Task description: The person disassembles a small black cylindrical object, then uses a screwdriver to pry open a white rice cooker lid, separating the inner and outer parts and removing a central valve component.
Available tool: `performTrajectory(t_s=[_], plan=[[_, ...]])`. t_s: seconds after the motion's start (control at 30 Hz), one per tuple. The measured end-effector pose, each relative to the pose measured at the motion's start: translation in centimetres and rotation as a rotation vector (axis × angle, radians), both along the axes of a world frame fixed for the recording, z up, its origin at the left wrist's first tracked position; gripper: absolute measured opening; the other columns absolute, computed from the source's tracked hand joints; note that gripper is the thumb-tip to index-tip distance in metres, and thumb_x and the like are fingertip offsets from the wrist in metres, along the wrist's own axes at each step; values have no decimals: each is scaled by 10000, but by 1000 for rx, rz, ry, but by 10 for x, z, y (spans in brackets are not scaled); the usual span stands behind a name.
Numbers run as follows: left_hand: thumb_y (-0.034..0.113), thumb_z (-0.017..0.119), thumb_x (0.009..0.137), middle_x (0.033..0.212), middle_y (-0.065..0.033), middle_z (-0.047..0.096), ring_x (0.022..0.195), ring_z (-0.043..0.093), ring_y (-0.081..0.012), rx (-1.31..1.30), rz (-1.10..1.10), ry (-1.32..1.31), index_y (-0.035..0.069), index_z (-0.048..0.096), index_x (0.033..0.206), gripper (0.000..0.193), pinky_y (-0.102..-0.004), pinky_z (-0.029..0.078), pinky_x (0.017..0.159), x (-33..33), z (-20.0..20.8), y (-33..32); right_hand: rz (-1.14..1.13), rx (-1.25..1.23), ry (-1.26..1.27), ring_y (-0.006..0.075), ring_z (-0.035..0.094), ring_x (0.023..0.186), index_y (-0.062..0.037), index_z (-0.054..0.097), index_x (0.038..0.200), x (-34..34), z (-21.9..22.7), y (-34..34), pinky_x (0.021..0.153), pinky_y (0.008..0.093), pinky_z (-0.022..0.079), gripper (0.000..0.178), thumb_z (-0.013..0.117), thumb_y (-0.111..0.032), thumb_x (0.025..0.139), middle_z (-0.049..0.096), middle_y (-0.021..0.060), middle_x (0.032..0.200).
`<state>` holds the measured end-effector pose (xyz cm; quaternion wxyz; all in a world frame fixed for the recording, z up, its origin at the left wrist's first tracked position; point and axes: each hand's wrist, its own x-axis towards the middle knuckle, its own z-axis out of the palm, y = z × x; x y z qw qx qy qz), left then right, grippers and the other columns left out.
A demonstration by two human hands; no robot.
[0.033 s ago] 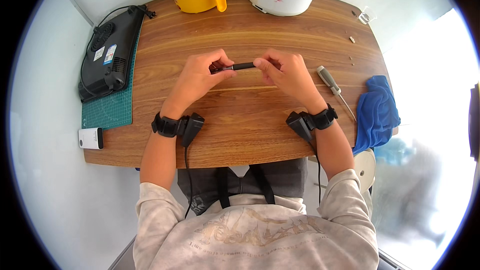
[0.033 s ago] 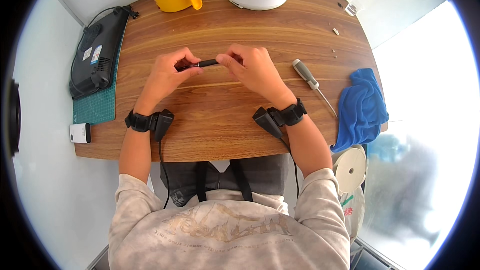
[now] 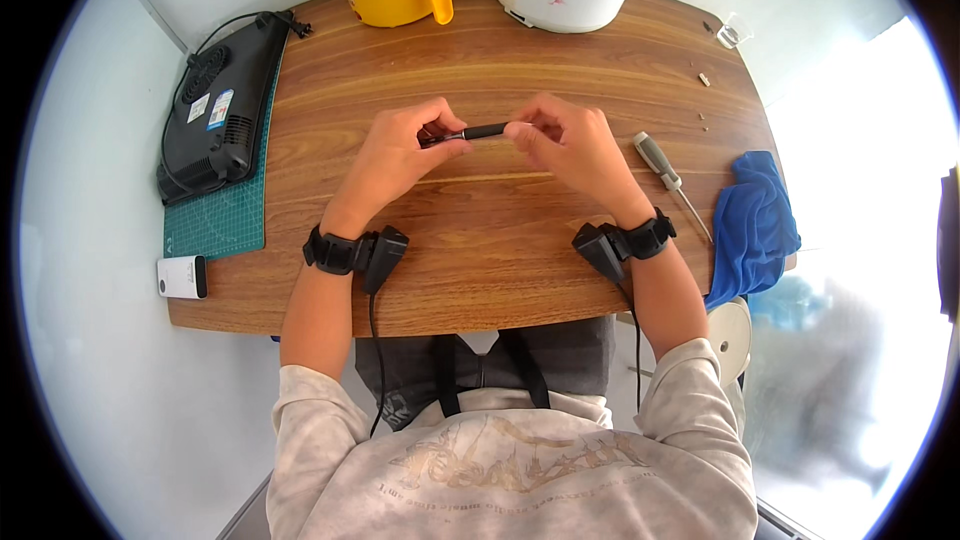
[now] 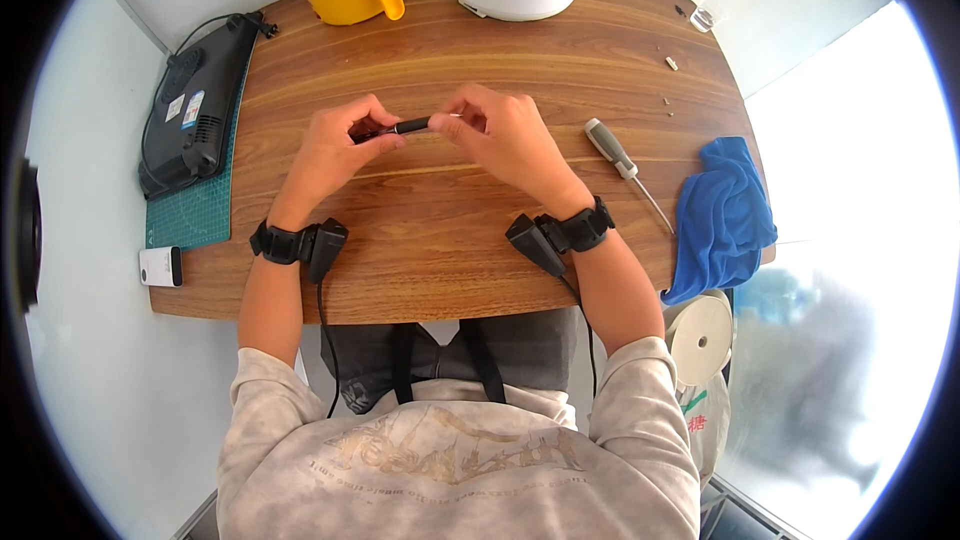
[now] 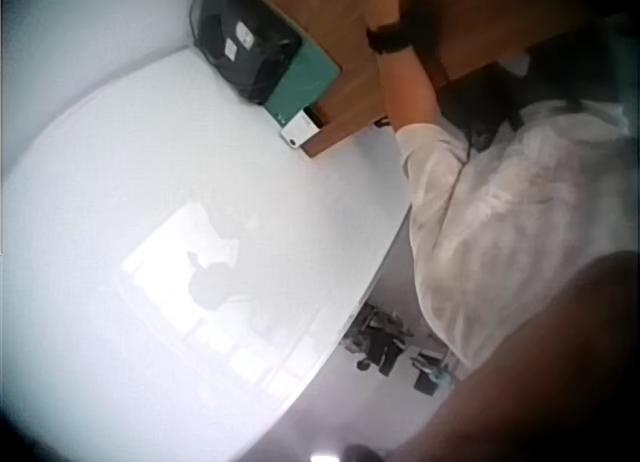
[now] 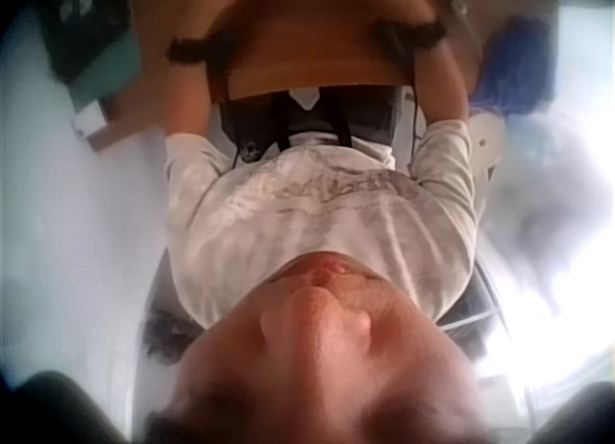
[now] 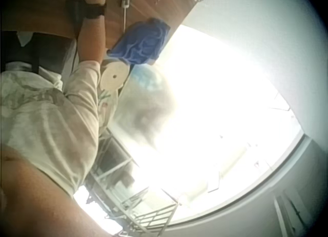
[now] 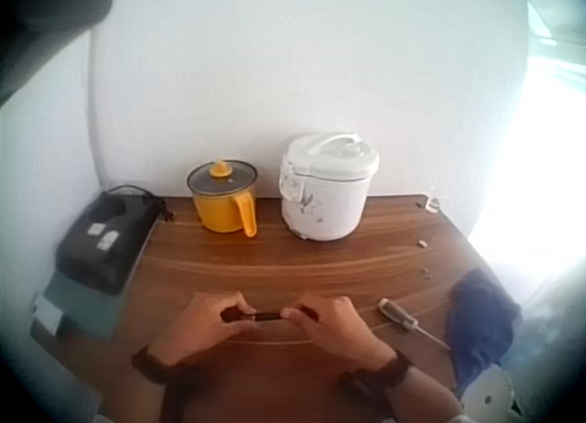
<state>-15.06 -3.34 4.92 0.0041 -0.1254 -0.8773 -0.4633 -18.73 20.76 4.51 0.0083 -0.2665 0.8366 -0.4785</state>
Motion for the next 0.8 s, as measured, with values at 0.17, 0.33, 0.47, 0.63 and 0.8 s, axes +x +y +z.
performTrajectory(t_s=[0.17,0.33,0.47,0.63,0.8], plan=[[108,793,892,854,-51,705,750,609,-122,74,6,13,-18,674,971,191,-277,512,717,-1,-7,-3,30,-151,29,214,621,571,-6,660,943,-2,-9,-4,558,340,487,188,692,-187,980,658,91,656],[124,793,899,843,-52,695,738,598,-132,67,13,3,-25,672,972,205,-280,508,712,1,2,-1,-32,58,201,312,583,560,-12,638,882,3,-11,-5,534,379,459,218,683,-198,985,628,150,656],[136,793,905,847,-45,694,747,599,-126,61,1,-22,-23,670,961,209,-274,503,711,0,8,1,8,45,198,341,541,552,-10,635,852,3,-4,0,527,402,436,249,680,-214,988,599,172,644],[148,793,900,872,-47,712,780,625,-142,103,-34,-108,-7,717,1008,204,-290,510,724,-1,14,-1,58,31,146,318,515,536,-9,643,843,7,7,2,527,393,415,266,692,-232,979,564,158,624],[142,767,904,953,-105,743,823,678,-248,-77,-103,56,8,746,1094,234,-334,534,749,7,26,5,92,-37,21,216,420,529,24,605,816,4,5,1,523,363,371,345,639,-257,1012,481,129,591]])
